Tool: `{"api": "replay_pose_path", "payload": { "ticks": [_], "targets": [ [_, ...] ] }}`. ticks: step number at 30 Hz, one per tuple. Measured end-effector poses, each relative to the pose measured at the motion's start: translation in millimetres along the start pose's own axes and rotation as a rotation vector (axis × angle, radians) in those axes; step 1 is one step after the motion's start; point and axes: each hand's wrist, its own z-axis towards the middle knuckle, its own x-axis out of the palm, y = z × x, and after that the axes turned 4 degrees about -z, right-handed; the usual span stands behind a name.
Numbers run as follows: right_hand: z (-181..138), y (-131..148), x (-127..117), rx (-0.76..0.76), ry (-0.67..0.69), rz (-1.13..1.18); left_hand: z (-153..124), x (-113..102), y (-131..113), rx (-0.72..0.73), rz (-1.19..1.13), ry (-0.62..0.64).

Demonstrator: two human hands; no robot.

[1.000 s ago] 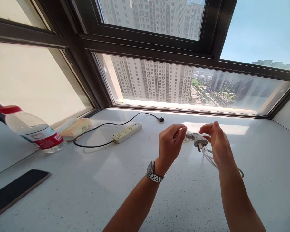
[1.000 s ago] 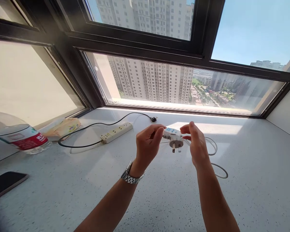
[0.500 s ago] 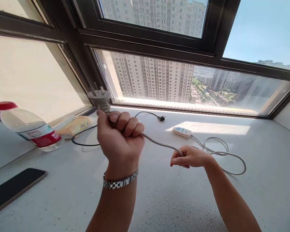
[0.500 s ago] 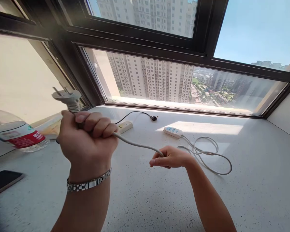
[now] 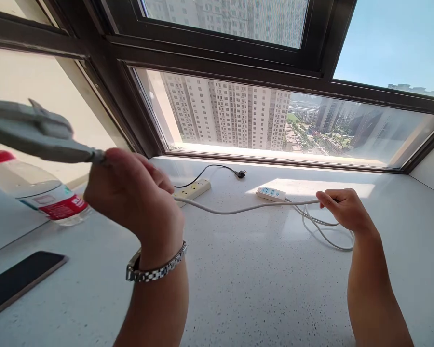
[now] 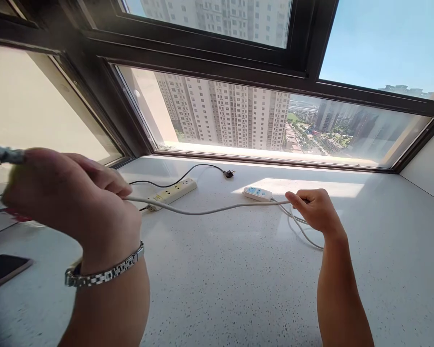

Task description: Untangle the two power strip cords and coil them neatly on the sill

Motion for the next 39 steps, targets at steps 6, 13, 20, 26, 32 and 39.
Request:
{"api": "replay_pose_path", "payload": {
  "ticks": [6,13,20,26,32,39],
  "targets": [
    [-13.1,40.4,16.5,-0.464,-0.341,0.294,-43.6,32.6,20.6,-0.003,0.144,0.599],
    [-14.8,69.5,43.1,-0.333,-0.529,0.918,-89.3,52.3,32.1,0.007,0.05,1.101],
    [-36.0,99.7,52.9,-0.325,-0.455,0.926,-114.3,60.1,39.7,-0.105,-0.04,1.054],
    [-32.2,101.0,69.7,-0.349,-0.651,0.817,-116.9,55.9,40.1,-0.024,-0.141,0.998],
    [-19.4,82.9,78.4,-0.356,-0.64,0.583,-106.8,57.9,25.9,-0.051,-0.101,0.886],
    [-1.9,55.8,87.7,0.03,0.158,0.439,-76.2,45.8,20.4,-0.291,-0.197,0.66]
  ]
}}
